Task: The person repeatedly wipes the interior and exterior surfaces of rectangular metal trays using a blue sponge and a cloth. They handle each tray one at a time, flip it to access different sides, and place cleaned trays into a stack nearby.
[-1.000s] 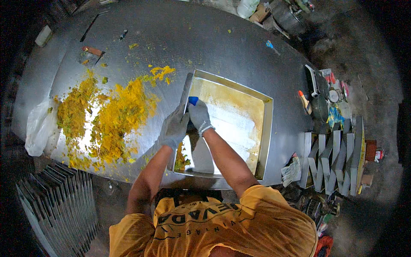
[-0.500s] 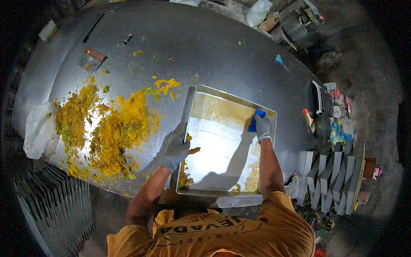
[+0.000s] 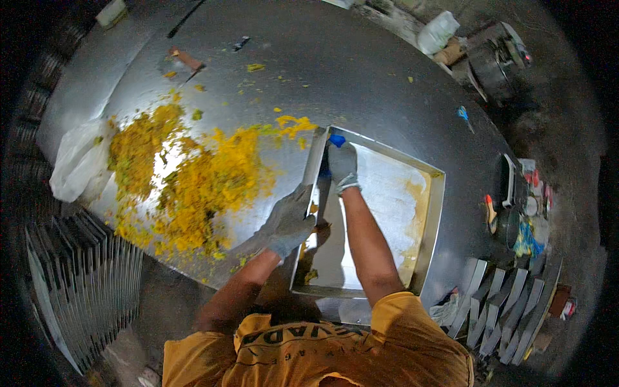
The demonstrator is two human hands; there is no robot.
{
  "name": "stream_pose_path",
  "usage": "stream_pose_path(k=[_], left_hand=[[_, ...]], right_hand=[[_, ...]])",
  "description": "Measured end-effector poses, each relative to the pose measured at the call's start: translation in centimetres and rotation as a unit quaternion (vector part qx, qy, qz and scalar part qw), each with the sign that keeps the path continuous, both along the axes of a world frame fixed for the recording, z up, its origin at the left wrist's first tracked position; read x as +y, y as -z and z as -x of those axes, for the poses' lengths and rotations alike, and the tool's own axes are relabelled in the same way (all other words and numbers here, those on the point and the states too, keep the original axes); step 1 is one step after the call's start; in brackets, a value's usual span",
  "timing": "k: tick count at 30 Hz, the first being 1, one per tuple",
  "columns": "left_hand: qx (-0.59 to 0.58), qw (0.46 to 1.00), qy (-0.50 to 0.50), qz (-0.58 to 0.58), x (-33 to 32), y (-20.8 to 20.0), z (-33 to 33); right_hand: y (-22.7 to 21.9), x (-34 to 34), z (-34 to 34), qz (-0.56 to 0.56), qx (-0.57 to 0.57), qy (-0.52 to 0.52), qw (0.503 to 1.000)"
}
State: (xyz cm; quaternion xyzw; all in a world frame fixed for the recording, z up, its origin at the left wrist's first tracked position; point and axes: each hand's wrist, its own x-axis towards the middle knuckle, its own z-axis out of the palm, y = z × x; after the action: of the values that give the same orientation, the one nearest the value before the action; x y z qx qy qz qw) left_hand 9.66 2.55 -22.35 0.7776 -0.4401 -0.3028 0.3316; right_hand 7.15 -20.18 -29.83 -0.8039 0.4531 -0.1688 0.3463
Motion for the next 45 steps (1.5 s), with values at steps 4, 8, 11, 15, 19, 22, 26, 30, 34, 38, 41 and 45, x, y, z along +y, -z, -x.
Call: stream_pose_path(k=[4, 8, 11, 15, 19, 22, 26, 30, 34, 38, 41, 45], left_hand=[[0.079, 0.995, -0.040, 0.055, 0.6, 4.7, 1.4], [0.033, 0.998, -0.030, 0.049, -0.2, 1.4, 0.7], [0.266, 0.958, -0.083, 0.071, -0.4, 1.2, 1.3], [0.218, 0.942, -0.137, 0.216, -1.6, 5.9, 2.4], [0.488, 0.831, -0.153, 0.220, 0.0, 8.6, 1.6], [-0.021, 0.999, -0.005, 0.045, -1.0, 3.7, 1.8], [0.277, 0.953, -0.093, 0.074, -0.2, 2.2, 0.9], [-0.034, 0.990, -0.093, 0.105, -0.8, 4.1, 1.0], [-0.040, 0.987, -0.104, 0.115, -2.3, 6.3, 1.8], [-0.112, 0.984, -0.136, -0.001, -5.9, 5.2, 3.3], [-0.259, 0.934, -0.239, -0.057, -7.8, 5.6, 5.2], [-0.303, 0.909, -0.285, -0.017, -7.1, 8.6, 5.5]], right_hand=[[-3.1, -0.4, 0.8, -0.441, -0.259, 0.015, 0.859], [-12.1, 0.9, -0.3, -0.319, -0.233, -0.073, 0.916], [-9.7, -3.6, 2.6, -0.096, -0.065, -0.110, 0.987], [-4.4, -9.3, 14.3, -0.057, 0.038, 0.089, 0.994], [-2.6, -6.5, 9.1, 0.069, 0.050, 0.031, 0.996], [2.2, -6.3, 4.2, 0.161, 0.107, -0.062, 0.979], [-5.4, -2.2, 2.6, -0.116, 0.076, -0.261, 0.955], [-5.9, 9.4, 12.4, 0.075, 0.165, -0.465, 0.867], [-9.9, 19.2, 17.7, -0.095, 0.216, -0.404, 0.884], [-10.7, 15.4, 21.0, -0.160, 0.126, -0.368, 0.907], [-16.0, 10.5, 26.2, 0.041, 0.209, -0.306, 0.928], [-15.2, 7.6, 37.3, 0.161, 0.300, -0.271, 0.900]])
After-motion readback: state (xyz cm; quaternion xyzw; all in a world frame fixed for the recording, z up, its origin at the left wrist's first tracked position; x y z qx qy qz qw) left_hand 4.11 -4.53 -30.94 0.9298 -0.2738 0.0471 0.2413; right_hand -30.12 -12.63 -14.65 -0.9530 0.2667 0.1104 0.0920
